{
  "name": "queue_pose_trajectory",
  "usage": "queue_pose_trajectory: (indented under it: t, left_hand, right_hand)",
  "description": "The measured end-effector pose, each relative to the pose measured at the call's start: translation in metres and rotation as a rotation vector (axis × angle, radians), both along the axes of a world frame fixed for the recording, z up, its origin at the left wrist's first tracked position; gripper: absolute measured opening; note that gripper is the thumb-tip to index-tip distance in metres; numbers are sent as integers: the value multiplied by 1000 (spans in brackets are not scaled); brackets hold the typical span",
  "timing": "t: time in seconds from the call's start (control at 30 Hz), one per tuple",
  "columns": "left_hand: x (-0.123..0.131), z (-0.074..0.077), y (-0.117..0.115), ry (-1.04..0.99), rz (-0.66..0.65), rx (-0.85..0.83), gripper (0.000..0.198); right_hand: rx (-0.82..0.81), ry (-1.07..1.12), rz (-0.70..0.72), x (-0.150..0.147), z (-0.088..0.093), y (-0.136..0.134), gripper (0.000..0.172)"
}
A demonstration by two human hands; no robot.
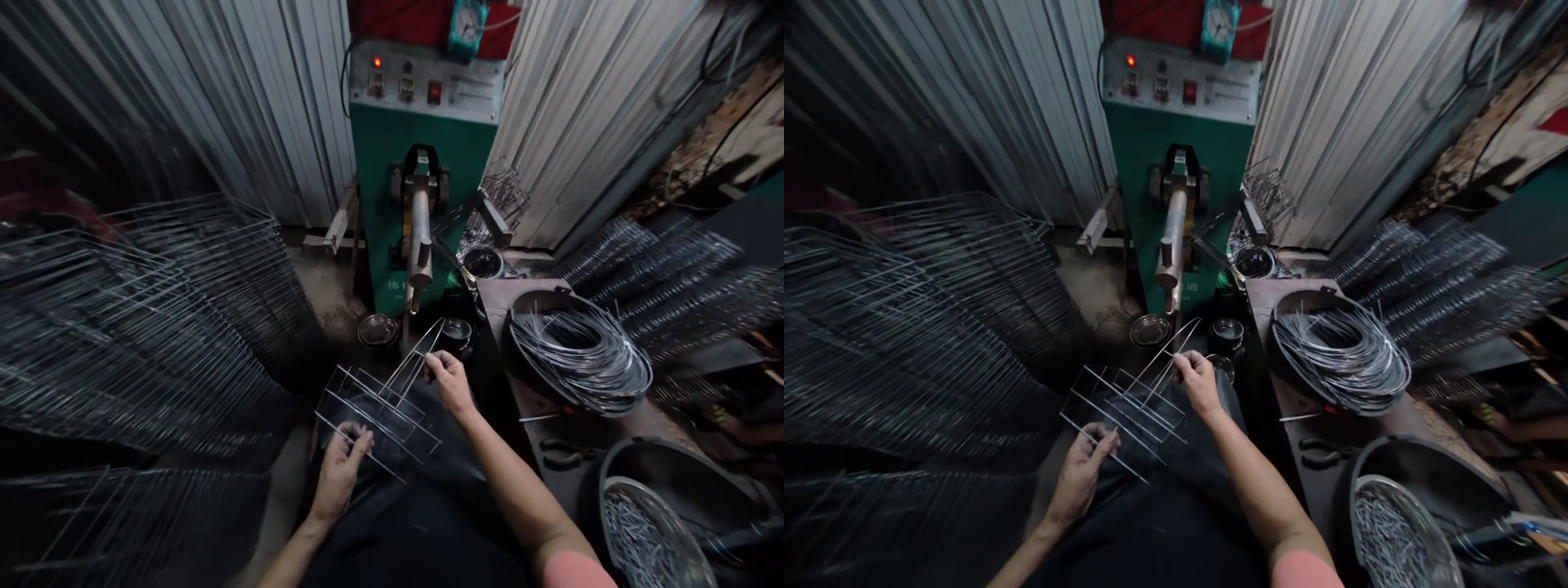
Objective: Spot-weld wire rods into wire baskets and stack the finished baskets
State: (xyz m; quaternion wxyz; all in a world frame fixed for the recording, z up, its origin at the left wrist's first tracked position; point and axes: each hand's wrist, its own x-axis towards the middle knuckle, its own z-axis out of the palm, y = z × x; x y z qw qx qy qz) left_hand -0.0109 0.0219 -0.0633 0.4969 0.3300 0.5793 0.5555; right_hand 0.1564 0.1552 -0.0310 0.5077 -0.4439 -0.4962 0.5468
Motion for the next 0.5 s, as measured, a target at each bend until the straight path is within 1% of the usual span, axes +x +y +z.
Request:
queue_pose_trajectory:
  t: [0.13, 0.23, 0.3, 0.33, 0.37, 0.43, 0.47, 0.5]
  left_hand:
    - [1, -4, -2, 37, -26, 0, 24]
    - [-1, -6, -7, 64, -59, -19, 25]
    - [-9, -2, -13, 123, -43, -49, 29]
    - [-14, 3, -16, 187, 2, -74, 33]
    - [-20, 9, -18, 290, 79, -96, 37]
    - [-31, 28, -19, 608, 272, -82, 42]
    - [-34, 40, -16, 799, 337, -28, 42]
    - [-33, 53, -11, 993, 349, 58, 42]
  right_hand:
    - [-44, 15, 26, 5, -2, -1, 30]
    - [-39, 25, 39, 6, -2, -4, 31]
    - [-16, 26, 35, 6, -2, -7, 31]
    - [-6, 23, 33, 6, -2, -8, 31]
    - [0, 18, 33, 6, -1, -10, 31]
    - [7, 13, 34, 5, 0, -13, 31]
    - [11, 12, 36, 4, 1, -14, 31]
    - [18, 11, 39, 3, 2, -15, 31]
